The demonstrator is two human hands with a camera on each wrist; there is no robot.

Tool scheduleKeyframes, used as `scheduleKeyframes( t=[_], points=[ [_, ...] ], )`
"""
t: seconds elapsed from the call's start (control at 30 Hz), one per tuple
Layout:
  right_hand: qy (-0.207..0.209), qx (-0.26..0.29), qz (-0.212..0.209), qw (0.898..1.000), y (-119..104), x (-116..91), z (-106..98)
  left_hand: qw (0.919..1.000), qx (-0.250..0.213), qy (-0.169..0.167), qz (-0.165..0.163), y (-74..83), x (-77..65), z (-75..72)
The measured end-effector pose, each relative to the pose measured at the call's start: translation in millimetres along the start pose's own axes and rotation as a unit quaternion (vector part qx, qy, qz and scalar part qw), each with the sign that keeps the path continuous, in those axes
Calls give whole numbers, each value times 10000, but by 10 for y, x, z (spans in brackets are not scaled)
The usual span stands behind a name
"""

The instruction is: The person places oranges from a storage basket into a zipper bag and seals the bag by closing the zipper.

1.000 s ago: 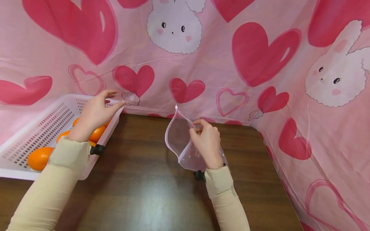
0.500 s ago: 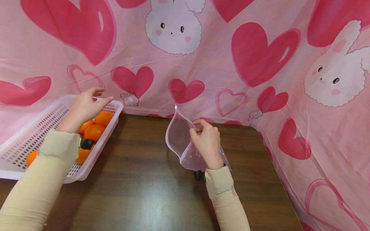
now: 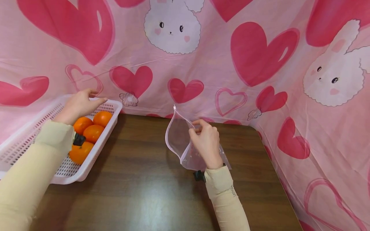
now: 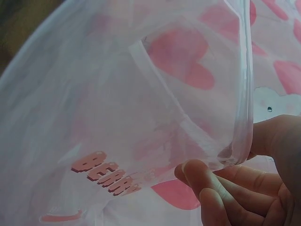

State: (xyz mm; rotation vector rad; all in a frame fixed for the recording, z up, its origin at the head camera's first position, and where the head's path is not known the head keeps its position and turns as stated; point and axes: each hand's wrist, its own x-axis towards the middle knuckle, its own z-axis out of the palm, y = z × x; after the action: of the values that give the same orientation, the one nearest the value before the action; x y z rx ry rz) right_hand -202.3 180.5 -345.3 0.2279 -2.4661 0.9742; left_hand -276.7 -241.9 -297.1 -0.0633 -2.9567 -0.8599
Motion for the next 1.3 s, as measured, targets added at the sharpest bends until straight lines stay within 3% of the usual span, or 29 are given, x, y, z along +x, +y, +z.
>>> scheduleKeyframes(
  t=[0.33, 0.67, 0.87, 1.13, 1.3],
  points=[
    [-46, -88, 44, 9999, -1, 7, 7, 9971, -107, -683, -312, -109, 116, -17],
    [-84, -118, 80, 9999, -5, 7, -7, 9817, -419, -1564, -1005, -286, 143, 83],
    [-103, -122, 94, 9998, -4, -3, -10, 9792, -594, -1629, -1052, -395, 138, 157],
    [-158, -103, 122, 9997, -1, -6, -19, 9837, -85, -1555, -896, -470, 214, 252],
    [-199, -77, 180, 9996, -12, -12, -22, 9800, -283, -1745, -919, -472, 212, 269]
  ],
)
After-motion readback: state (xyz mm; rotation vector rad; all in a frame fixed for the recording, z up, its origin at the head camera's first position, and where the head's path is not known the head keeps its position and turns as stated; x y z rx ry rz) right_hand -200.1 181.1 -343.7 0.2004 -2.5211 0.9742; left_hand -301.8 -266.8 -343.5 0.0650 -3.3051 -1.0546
